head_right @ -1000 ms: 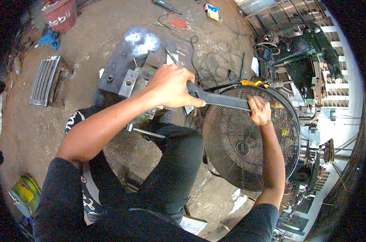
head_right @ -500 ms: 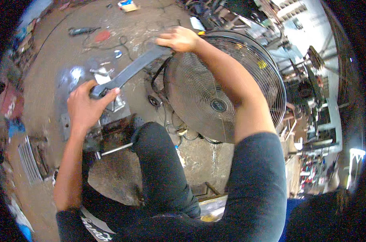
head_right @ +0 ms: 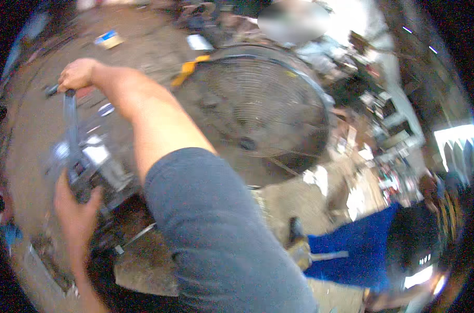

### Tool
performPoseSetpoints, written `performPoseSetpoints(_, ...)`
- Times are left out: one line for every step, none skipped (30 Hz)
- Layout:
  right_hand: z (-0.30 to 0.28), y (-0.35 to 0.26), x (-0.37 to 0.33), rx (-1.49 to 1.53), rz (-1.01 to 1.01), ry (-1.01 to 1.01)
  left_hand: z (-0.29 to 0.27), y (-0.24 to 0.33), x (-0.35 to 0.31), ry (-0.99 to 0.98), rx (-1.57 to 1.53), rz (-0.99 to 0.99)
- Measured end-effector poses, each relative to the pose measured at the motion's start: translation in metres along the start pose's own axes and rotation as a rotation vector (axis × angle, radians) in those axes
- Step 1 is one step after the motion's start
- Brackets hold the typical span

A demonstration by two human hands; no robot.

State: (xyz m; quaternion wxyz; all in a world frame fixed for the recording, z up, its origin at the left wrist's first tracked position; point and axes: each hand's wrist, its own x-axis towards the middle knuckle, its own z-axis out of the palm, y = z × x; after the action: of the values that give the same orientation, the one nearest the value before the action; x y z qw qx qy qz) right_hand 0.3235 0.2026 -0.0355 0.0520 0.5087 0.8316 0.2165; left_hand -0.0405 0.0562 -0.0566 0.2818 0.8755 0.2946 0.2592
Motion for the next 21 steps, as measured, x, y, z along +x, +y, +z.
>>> performPoseSetpoints(-0.010, -0.003, -0.052, -0.056, 0.142, 0.003, 0.000, -0.004, 0.004, -0.022, -0.039, 0.093)
performPoseSetpoints(-0.028, -0.008, -0.106, -0.068, 0.265, -0.095, -0.003, -0.006, 0.005, -0.076, -0.052, 0.193)
performPoseSetpoints(-0.049, -0.021, -0.155, -0.081, 0.391, -0.180, -0.004, -0.007, 0.005, -0.085, -0.078, 0.319)
performPoseSetpoints(-0.068, -0.045, -0.199, -0.086, 0.520, -0.242, -0.007, -0.008, 0.003, -0.119, -0.083, 0.375)
performPoseSetpoints(-0.085, -0.075, -0.237, -0.077, 0.579, -0.289, -0.009, -0.009, 0.001, -0.135, -0.092, 0.454)
performPoseSetpoints(-0.102, -0.114, -0.269, -0.071, 0.630, -0.332, -0.012, -0.012, -0.003, -0.170, -0.091, 0.446)
performPoseSetpoints(-0.114, -0.141, -0.297, -0.019, 0.715, -0.333, -0.012, -0.014, 0.003, -0.238, -0.086, 0.470)
performPoseSetpoints(-0.124, -0.176, -0.318, 0.019, 0.782, -0.310, -0.013, -0.017, 0.002, -0.302, -0.070, 0.483)
performPoseSetpoints(-0.126, -0.204, -0.325, 0.115, 0.896, -0.158, -0.012, -0.021, 0.001, -0.270, -0.073, 0.471)
performPoseSetpoints(-0.128, -0.224, -0.329, 0.115, 1.010, -0.120, -0.011, -0.025, 0.002, -0.237, -0.077, 0.458)
performPoseSetpoints(-0.128, -0.230, -0.326, 0.082, 1.054, -0.109, -0.009, -0.029, 0.002, -0.195, -0.087, 0.438)
performPoseSetpoints(-0.128, -0.237, -0.323, -0.007, 1.094, -0.064, -0.007, -0.032, 0.004, -0.212, -0.108, 0.454)
performPoseSetpoints(-0.131, -0.240, -0.321, -0.005, 1.138, -0.105, -0.004, -0.034, 0.006, -0.230, -0.130, 0.472)
performPoseSetpoints(-0.134, -0.246, -0.315, 0.000, 1.181, -0.147, -0.003, -0.036, 0.009, -0.249, -0.150, 0.488)
performPoseSetpoints(-0.141, -0.258, -0.314, 0.039, 1.248, -0.135, -0.001, -0.035, 0.011, -0.194, -0.117, 0.516)
performPoseSetpoints(-0.151, -0.275, -0.312, 0.080, 1.314, -0.128, -0.002, -0.035, 0.013, -0.201, -0.115, 0.547)
performPoseSetpoints(-0.162, -0.306, -0.315, 0.139, 1.333, -0.114, -0.004, -0.032, 0.016, -0.211, -0.125, 0.577)
performPoseSetpoints(-0.176, -0.347, -0.317, 0.195, 1.351, -0.110, -0.006, -0.029, 0.016, -0.223, -0.145, 0.604)
performPoseSetpoints(-0.186, -0.385, -0.308, 0.264, 1.475, -0.151, -0.011, -0.026, 0.017, -0.254, -0.202, 0.619)
performPoseSetpoints(-0.198, -0.437, -0.299, 0.365, 1.557, -0.048, -0.016, -0.023, 0.018, -0.260, -0.215, 0.679)
performPoseSetpoints(-0.204, -0.467, -0.285, 0.411, 1.594, -0.153, -0.025, -0.022, 0.015, -0.245, -0.111, 0.714)
